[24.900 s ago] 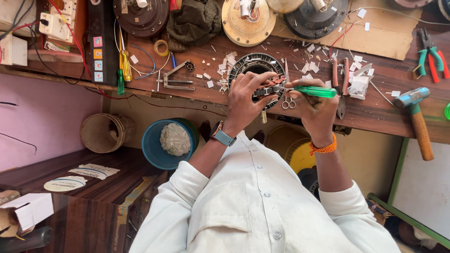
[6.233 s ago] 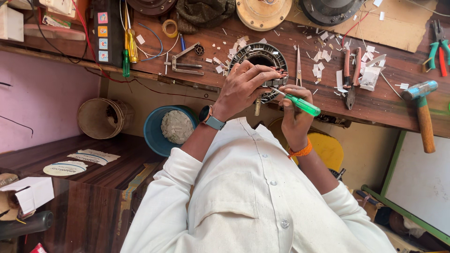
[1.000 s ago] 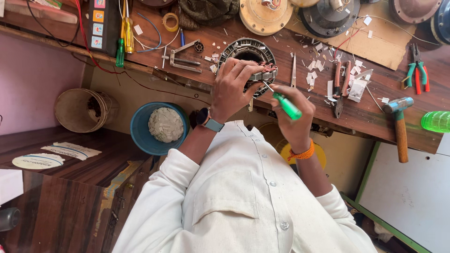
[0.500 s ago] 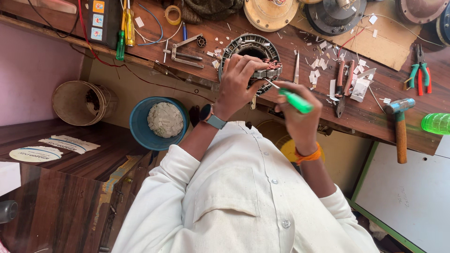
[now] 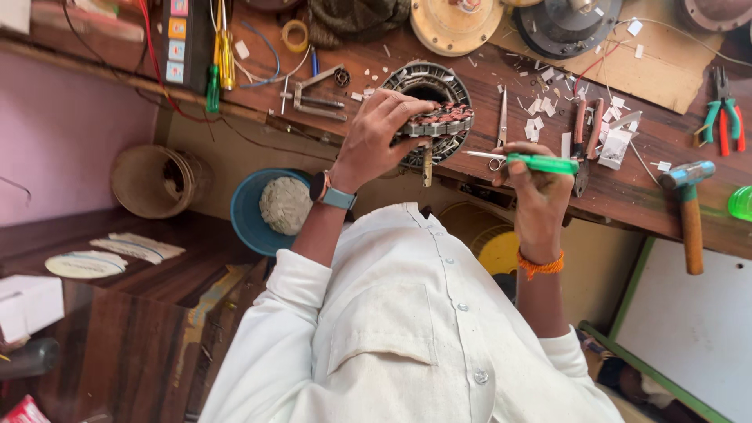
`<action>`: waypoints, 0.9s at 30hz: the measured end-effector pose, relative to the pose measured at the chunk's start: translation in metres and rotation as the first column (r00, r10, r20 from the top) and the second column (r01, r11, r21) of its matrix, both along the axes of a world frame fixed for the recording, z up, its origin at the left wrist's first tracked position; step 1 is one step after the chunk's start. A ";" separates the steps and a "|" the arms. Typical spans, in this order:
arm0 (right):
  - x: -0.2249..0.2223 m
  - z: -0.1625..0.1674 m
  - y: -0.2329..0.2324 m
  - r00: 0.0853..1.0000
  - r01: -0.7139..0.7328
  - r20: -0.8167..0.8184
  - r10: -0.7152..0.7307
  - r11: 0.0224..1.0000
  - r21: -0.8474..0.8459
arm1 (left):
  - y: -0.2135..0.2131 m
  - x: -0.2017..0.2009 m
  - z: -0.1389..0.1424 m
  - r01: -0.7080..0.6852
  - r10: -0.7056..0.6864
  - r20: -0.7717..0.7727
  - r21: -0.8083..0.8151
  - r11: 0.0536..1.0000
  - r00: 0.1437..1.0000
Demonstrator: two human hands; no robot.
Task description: The person works at a cluttered workbench rewinding a fan motor stator. They press copper wire coils into the stator slots by hand, use a green-handled tool to seat the windings, trim excess material with scissors, tap the assembly with a hammer, and fit small rings onto the motor shaft before reaching for another tool.
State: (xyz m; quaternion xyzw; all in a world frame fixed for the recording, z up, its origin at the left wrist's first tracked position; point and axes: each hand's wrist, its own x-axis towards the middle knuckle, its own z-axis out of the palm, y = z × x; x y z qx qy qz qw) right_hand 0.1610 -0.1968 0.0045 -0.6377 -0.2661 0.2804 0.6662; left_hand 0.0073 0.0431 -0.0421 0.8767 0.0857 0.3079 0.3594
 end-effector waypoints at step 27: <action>0.029 -0.037 0.040 0.994 0.035 -0.085 -0.074 0.921 -0.389 | -0.008 -0.007 0.040 -0.004 0.042 -0.177 0.209 0.978 0.983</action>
